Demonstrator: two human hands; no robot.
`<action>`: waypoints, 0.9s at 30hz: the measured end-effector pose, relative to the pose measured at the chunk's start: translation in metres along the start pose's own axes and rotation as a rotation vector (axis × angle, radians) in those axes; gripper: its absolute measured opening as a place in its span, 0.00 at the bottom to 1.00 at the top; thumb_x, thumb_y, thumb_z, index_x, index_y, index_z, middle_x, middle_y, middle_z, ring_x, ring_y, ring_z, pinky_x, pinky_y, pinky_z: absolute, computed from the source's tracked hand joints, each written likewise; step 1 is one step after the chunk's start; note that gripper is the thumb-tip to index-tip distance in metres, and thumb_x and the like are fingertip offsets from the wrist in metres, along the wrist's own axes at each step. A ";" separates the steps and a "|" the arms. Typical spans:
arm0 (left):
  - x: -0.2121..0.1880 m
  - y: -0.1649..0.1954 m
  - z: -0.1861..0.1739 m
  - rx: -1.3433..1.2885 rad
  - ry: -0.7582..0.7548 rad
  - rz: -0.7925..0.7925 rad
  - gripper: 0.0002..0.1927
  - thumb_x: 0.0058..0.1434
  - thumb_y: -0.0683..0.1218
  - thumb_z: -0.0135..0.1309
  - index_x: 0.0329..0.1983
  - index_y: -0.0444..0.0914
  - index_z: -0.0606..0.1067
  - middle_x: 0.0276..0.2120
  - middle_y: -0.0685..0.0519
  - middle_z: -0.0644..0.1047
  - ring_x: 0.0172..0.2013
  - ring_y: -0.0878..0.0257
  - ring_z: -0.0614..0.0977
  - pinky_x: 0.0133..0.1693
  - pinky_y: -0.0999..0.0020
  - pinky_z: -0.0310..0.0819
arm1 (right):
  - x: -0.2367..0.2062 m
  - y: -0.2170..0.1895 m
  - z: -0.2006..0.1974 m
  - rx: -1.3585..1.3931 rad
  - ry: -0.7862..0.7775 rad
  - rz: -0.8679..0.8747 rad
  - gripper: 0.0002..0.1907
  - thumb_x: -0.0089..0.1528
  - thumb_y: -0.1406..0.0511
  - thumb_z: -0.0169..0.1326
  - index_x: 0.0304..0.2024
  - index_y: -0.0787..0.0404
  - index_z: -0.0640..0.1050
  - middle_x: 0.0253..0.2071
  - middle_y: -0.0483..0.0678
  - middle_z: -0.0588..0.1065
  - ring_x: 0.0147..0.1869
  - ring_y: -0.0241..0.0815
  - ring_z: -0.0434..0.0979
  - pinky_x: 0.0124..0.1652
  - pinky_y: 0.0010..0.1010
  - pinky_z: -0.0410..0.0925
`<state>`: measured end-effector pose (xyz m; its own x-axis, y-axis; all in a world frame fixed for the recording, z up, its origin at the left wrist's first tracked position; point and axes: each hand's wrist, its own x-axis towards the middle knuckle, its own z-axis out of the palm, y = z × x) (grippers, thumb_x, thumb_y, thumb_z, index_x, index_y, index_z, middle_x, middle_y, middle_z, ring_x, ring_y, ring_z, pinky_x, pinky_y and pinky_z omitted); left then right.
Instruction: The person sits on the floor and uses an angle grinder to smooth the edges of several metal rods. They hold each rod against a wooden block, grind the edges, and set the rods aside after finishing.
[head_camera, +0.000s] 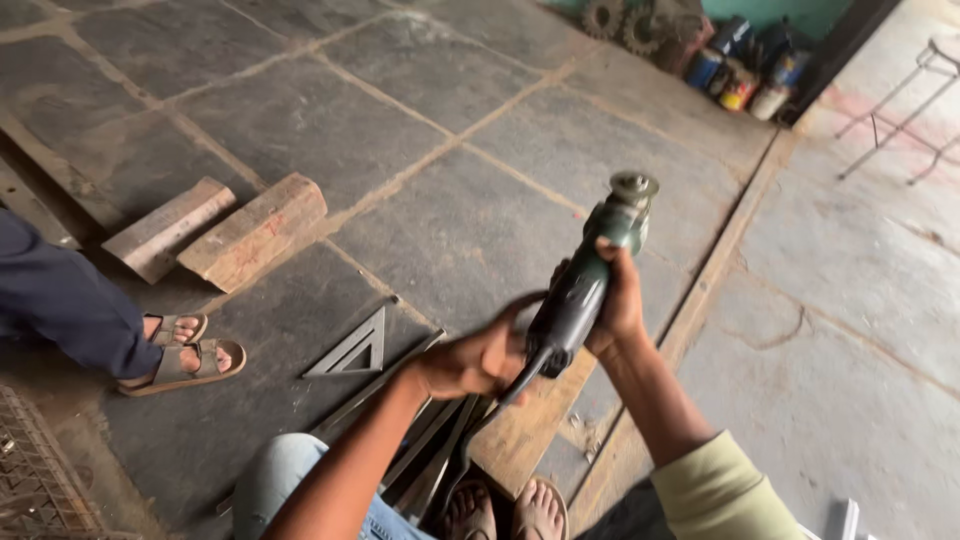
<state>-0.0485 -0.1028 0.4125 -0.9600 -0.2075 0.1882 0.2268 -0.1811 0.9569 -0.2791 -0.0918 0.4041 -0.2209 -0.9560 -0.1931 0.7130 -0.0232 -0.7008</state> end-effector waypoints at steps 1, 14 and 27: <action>-0.005 -0.008 -0.005 -0.075 -0.021 -0.010 0.64 0.54 0.46 0.67 0.81 0.53 0.34 0.66 0.36 0.69 0.59 0.47 0.77 0.59 0.46 0.74 | 0.003 0.003 -0.003 -0.026 -0.035 -0.007 0.24 0.57 0.51 0.56 0.43 0.63 0.72 0.29 0.53 0.75 0.31 0.46 0.77 0.33 0.36 0.74; 0.056 -0.127 -0.035 0.296 0.704 -0.179 0.44 0.41 0.52 0.68 0.60 0.31 0.66 0.43 0.39 0.77 0.39 0.48 0.82 0.42 0.54 0.82 | 0.020 0.048 -0.021 -0.674 -0.035 0.035 0.32 0.57 0.55 0.60 0.58 0.63 0.67 0.46 0.55 0.77 0.49 0.50 0.79 0.50 0.40 0.73; 0.039 -0.167 -0.225 0.851 1.160 -0.803 0.48 0.39 0.52 0.68 0.62 0.36 0.61 0.46 0.38 0.78 0.43 0.44 0.83 0.46 0.54 0.80 | -0.028 -0.051 -0.018 -2.142 -0.299 0.278 0.46 0.60 0.46 0.59 0.78 0.37 0.58 0.71 0.45 0.65 0.68 0.52 0.69 0.63 0.44 0.65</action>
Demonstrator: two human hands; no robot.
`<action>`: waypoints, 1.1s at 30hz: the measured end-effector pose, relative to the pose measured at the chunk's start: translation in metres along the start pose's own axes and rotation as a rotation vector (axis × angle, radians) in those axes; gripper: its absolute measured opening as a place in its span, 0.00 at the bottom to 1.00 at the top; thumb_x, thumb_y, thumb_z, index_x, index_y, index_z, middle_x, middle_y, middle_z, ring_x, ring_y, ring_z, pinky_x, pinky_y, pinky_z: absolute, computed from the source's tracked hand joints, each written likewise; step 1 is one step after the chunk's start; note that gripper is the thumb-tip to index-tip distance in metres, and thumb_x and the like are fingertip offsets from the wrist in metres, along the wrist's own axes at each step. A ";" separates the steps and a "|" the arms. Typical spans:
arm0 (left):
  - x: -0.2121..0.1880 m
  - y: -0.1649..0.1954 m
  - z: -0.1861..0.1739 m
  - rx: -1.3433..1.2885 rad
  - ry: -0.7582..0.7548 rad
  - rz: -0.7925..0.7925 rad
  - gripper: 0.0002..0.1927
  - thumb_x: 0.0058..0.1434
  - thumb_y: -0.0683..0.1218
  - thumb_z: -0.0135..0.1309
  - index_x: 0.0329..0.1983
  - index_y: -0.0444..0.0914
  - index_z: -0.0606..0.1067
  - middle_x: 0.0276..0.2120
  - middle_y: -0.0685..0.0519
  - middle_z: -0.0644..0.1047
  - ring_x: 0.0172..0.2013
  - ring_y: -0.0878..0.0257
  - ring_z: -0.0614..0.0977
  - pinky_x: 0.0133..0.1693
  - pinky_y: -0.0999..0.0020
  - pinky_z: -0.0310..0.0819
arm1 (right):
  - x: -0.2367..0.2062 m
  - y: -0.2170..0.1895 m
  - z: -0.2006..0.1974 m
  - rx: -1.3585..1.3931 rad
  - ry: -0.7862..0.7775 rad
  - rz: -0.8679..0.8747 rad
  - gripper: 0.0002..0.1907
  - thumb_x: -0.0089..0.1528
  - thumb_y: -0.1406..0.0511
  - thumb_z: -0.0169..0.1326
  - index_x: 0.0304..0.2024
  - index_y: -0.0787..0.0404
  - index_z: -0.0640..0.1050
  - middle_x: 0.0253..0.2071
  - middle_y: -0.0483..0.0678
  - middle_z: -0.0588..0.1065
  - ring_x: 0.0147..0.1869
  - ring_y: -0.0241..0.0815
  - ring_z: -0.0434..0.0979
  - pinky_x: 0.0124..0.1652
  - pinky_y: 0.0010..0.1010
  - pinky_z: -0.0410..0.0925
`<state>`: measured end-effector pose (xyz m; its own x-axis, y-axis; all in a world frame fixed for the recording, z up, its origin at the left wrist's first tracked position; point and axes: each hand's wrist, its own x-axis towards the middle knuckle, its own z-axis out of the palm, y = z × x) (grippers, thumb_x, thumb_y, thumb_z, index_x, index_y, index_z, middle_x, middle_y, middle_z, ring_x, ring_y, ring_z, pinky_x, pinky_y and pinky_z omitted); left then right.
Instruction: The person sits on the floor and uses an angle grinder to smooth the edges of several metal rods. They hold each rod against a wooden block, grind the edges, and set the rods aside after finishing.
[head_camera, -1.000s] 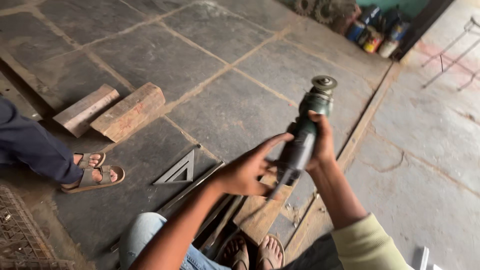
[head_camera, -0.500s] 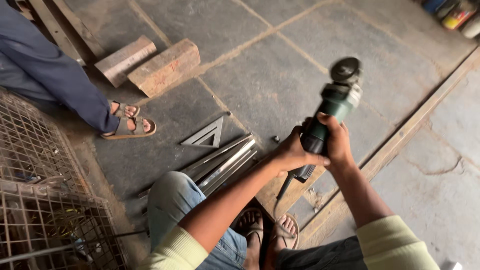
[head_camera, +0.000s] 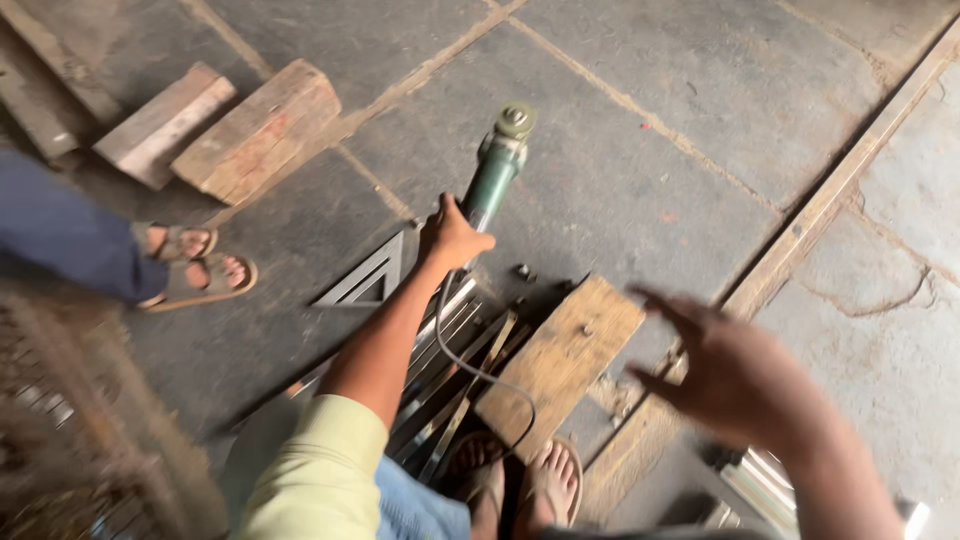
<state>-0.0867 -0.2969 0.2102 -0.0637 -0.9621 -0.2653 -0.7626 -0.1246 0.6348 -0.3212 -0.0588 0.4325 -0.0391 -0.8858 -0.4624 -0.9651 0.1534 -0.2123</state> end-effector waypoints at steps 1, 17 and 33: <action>0.016 -0.003 0.012 -0.009 0.008 0.002 0.48 0.38 0.53 0.69 0.61 0.35 0.61 0.46 0.38 0.79 0.43 0.44 0.83 0.46 0.53 0.80 | 0.005 0.001 0.004 -0.012 -0.011 -0.019 0.45 0.60 0.47 0.59 0.78 0.38 0.59 0.70 0.45 0.66 0.67 0.52 0.70 0.62 0.44 0.65; 0.191 0.007 0.152 -0.115 0.173 -0.217 0.44 0.44 0.47 0.68 0.64 0.34 0.63 0.50 0.36 0.76 0.48 0.41 0.81 0.49 0.48 0.78 | 0.178 0.064 0.174 -0.036 0.114 -0.363 0.30 0.67 0.51 0.55 0.70 0.44 0.66 0.57 0.50 0.72 0.54 0.53 0.78 0.52 0.45 0.70; 0.129 0.095 0.079 0.120 -0.023 -0.037 0.62 0.51 0.59 0.72 0.79 0.41 0.45 0.69 0.35 0.64 0.66 0.39 0.66 0.64 0.46 0.58 | 0.108 0.005 0.169 0.332 -0.117 -0.304 0.15 0.74 0.57 0.50 0.61 0.53 0.73 0.41 0.54 0.79 0.40 0.54 0.84 0.44 0.50 0.75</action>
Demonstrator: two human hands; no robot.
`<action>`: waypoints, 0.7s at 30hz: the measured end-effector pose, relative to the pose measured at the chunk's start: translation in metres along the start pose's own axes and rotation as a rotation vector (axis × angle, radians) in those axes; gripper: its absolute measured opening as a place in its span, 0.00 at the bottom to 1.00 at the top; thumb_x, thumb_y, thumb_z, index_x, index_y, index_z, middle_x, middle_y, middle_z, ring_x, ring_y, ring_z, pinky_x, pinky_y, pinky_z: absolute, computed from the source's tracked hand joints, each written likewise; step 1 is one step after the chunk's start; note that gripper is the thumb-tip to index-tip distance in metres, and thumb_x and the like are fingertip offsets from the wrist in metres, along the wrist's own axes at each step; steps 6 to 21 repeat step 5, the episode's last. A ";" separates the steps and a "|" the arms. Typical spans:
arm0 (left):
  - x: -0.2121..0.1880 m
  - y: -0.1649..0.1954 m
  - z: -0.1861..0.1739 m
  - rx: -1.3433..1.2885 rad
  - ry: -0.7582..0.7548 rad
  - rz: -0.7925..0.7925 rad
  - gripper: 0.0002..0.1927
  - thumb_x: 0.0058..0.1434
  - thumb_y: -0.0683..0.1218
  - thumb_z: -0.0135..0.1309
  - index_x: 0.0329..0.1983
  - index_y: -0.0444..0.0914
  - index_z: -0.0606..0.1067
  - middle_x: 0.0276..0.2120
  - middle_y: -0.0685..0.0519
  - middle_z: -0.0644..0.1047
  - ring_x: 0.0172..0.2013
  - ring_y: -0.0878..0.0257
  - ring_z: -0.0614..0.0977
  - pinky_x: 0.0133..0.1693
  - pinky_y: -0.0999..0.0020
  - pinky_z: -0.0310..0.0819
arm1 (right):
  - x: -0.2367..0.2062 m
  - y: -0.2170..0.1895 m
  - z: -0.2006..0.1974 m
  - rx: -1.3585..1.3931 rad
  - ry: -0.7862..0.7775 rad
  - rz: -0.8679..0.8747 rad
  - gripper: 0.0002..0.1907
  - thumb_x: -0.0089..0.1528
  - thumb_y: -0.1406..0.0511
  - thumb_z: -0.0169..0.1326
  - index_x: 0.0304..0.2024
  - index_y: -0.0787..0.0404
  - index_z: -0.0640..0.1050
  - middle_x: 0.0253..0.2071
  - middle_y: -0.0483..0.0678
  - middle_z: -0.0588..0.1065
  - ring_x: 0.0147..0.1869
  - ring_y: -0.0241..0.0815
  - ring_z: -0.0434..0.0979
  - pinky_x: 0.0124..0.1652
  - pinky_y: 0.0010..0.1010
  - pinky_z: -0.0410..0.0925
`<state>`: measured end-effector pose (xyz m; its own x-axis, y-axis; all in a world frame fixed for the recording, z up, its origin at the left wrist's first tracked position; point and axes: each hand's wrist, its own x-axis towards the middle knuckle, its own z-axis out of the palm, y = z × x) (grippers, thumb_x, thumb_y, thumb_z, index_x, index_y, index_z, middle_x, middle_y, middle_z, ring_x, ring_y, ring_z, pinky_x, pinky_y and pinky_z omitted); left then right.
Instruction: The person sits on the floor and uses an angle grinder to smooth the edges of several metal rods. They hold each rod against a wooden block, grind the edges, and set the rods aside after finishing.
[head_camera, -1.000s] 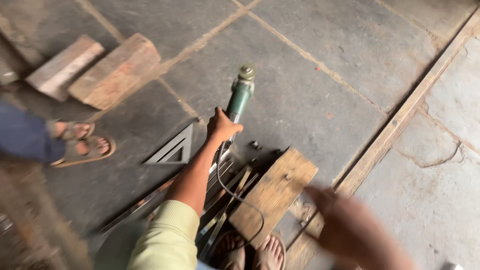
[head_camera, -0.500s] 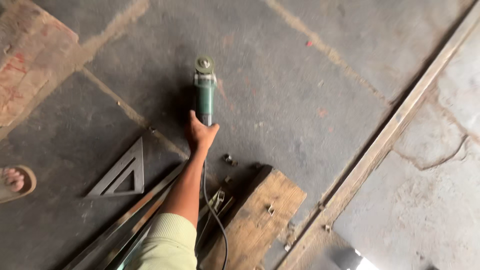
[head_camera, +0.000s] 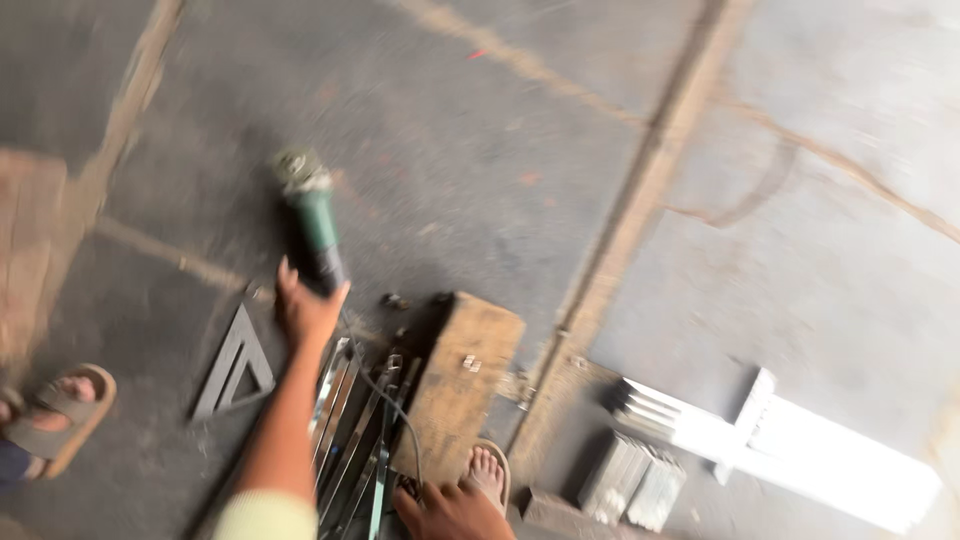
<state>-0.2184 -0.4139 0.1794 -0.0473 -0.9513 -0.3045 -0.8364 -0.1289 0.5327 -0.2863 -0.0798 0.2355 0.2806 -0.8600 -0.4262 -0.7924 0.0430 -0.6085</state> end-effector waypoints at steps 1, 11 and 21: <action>-0.023 0.004 -0.017 0.132 -0.019 0.150 0.56 0.54 0.62 0.69 0.76 0.42 0.50 0.72 0.39 0.66 0.68 0.44 0.70 0.67 0.53 0.62 | -0.001 -0.004 -0.012 0.095 0.001 0.014 0.20 0.68 0.57 0.53 0.61 0.55 0.72 0.42 0.56 0.79 0.41 0.57 0.83 0.43 0.51 0.74; -0.129 0.044 -0.120 -0.050 -0.503 0.106 0.56 0.55 0.55 0.60 0.82 0.46 0.44 0.71 0.31 0.58 0.68 0.41 0.66 0.66 0.48 0.61 | -0.064 -0.020 -0.072 0.464 0.040 0.243 0.24 0.65 0.58 0.55 0.63 0.54 0.72 0.48 0.58 0.79 0.51 0.60 0.82 0.50 0.54 0.72; -0.129 0.044 -0.120 -0.050 -0.503 0.106 0.56 0.55 0.55 0.60 0.82 0.46 0.44 0.71 0.31 0.58 0.68 0.41 0.66 0.66 0.48 0.61 | -0.064 -0.020 -0.072 0.464 0.040 0.243 0.24 0.65 0.58 0.55 0.63 0.54 0.72 0.48 0.58 0.79 0.51 0.60 0.82 0.50 0.54 0.72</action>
